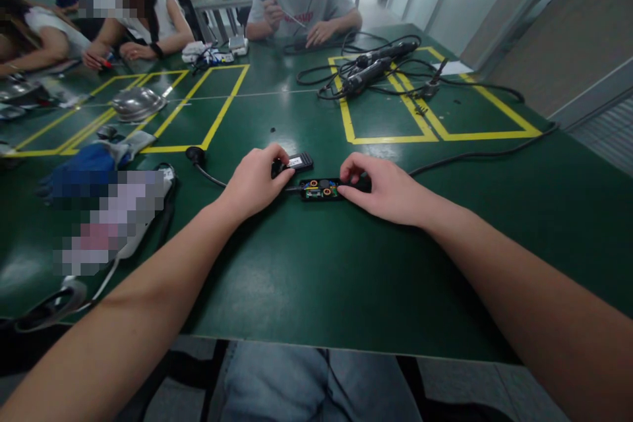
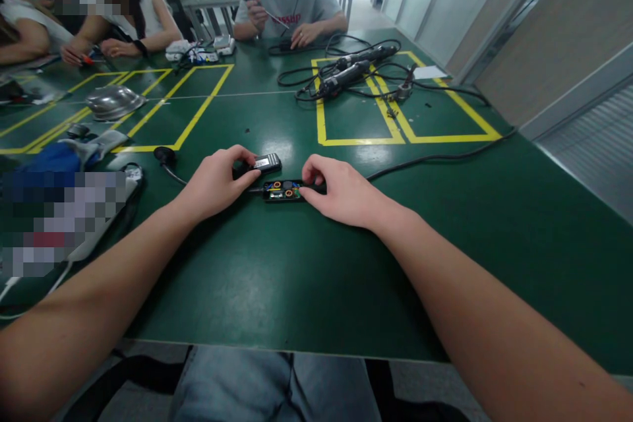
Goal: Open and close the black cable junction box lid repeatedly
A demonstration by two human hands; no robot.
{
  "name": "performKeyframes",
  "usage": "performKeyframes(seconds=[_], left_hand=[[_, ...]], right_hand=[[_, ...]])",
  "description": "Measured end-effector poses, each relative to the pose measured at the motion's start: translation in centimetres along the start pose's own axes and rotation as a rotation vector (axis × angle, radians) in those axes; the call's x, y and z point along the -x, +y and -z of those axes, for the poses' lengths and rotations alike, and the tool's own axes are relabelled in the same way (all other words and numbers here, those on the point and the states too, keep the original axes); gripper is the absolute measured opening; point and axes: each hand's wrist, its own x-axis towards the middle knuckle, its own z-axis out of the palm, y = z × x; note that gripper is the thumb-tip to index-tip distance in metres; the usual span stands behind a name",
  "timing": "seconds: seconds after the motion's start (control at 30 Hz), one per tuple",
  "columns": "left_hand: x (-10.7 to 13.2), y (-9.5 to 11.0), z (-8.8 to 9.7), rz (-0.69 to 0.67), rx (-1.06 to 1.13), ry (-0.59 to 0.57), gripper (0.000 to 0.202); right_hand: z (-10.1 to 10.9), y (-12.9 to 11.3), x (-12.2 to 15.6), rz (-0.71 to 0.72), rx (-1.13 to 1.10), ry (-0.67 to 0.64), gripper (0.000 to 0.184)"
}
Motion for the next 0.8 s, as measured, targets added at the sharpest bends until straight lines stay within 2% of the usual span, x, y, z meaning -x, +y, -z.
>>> performKeyframes(seconds=[0.13,0.3,0.47,0.67,0.8], left_hand=[[0.2,0.1,0.7,-0.188,-0.004,0.048,0.017],[1.0,1.1,1.6,-0.309,0.095,-0.144,0.021],[1.3,1.6,1.3,-0.326,0.063,-0.192,0.013],[1.1,1.4,1.1,-0.309,0.067,-0.170,0.017],[1.0,1.4,1.5,-0.314,0.146,-0.142,0.017]], right_hand=[[0.2,0.0,-0.1,0.008,-0.005,-0.032,0.008],[0.3,-0.5,0.0,0.018,0.040,-0.042,0.006],[0.0,-0.8,0.2,0.079,0.120,-0.015,0.002],[-0.3,-0.6,0.2,0.101,0.127,0.020,0.003],[0.2,-0.7,0.1,0.094,0.092,0.044,0.006]])
